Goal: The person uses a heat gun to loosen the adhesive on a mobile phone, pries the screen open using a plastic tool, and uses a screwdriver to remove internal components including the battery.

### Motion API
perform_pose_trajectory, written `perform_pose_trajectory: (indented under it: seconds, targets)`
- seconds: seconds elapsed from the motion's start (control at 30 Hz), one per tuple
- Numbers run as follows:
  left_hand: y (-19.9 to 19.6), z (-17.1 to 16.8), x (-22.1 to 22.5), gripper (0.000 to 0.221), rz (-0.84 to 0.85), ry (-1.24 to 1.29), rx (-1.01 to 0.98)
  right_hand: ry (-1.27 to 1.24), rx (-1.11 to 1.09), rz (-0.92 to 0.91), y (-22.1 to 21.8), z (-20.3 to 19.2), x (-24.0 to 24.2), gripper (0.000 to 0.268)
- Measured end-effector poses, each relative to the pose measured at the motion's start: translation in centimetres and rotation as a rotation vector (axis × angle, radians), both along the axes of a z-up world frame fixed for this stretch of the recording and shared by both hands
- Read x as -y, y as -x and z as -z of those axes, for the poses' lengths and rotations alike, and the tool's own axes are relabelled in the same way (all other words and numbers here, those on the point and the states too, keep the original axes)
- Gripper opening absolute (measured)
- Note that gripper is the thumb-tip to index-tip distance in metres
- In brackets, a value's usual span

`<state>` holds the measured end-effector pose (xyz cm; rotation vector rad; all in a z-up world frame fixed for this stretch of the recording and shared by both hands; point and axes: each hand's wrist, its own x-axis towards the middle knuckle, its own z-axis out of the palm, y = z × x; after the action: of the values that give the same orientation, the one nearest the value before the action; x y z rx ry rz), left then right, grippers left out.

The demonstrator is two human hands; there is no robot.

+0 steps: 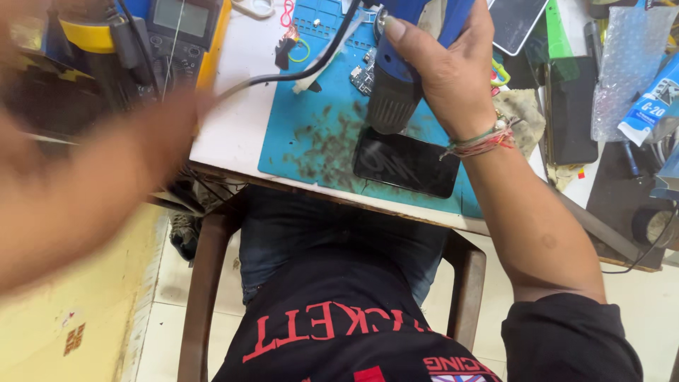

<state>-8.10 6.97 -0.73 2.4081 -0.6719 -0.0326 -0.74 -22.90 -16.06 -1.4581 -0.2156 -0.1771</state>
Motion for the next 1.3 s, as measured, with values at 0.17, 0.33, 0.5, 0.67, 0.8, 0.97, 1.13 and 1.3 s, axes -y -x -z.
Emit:
perform_pose_trajectory:
  seconds: [0.17, 0.33, 0.5, 0.67, 0.8, 0.97, 1.13, 1.3]
  targets:
    - [1.2, -1.3, -0.8, 0.044, 0.177, -0.304, 0.298, -0.019, 0.027, -0.029, 1.0, 0.0, 1.6, 0.039]
    - [2.2, -1.7, 0.1, 0.036, 0.345, -0.500, 0.527, 0.077, 0.026, 0.035, 2.4, -0.5, 4.0, 0.035]
    - [2.0, -1.9, 1.5, 0.029, 0.444, -0.558, 0.639, 0.115, 0.070, 0.026, 3.0, -0.7, 4.7, 0.041]
    - [3.0, -2.1, 2.0, 0.025, 0.438, -0.585, 0.678, 0.102, 0.041, 0.033, 2.9, -0.3, 4.6, 0.038]
    - [5.5, -1.4, 1.0, 0.032, 0.461, -0.515, 0.698, 0.147, 0.014, 0.063, 2.5, 0.4, 5.6, 0.037]
    - [13.0, 2.1, -1.5, 0.017, 0.275, -0.555, 0.608, 0.127, 0.021, 0.048, 2.5, 0.7, 7.2, 0.038]
    - [19.7, 6.3, -3.4, 0.022, 0.074, -0.565, 0.470, 0.127, -0.009, 0.028, 3.2, 0.2, 8.5, 0.036]
    - [17.5, 8.5, -5.1, 0.032, 0.200, -0.367, 0.254, 0.096, -0.029, 0.057, 3.9, 0.2, 8.8, 0.039]
